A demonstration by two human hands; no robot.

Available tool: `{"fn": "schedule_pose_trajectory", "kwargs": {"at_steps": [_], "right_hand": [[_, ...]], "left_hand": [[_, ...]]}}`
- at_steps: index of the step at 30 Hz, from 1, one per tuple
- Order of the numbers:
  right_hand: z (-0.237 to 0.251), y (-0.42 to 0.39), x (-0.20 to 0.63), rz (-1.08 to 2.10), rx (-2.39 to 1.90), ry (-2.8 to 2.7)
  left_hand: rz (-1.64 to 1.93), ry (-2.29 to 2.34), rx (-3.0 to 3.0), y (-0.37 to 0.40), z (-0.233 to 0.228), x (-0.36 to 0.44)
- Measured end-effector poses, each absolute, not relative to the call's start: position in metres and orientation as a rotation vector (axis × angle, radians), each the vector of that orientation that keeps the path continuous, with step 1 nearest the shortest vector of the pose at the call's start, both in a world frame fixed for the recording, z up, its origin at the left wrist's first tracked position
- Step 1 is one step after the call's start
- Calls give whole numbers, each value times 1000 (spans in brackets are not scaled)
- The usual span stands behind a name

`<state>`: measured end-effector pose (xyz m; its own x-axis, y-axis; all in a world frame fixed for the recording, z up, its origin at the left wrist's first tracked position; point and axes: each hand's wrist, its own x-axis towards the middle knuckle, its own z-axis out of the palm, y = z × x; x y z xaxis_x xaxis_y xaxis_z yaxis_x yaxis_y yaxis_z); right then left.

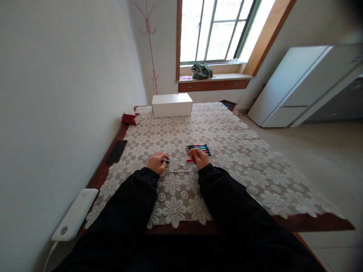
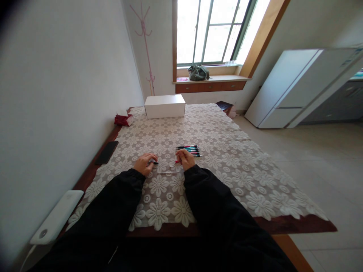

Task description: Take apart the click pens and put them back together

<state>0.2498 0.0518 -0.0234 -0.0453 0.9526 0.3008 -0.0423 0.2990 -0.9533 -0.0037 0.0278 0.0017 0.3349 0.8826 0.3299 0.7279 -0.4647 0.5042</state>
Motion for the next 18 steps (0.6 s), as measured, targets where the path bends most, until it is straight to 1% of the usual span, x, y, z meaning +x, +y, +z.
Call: {"fn": "schedule_pose_trajectory", "kwargs": {"at_steps": [10,18], "right_hand": [[-16,40,248,948,-968,-1444],[-18,46,247,848,-1017,-1372]], "left_hand": [[741,1577,2324,30,-3,-4],[747,1660,2338,28,-5,-4]]}}
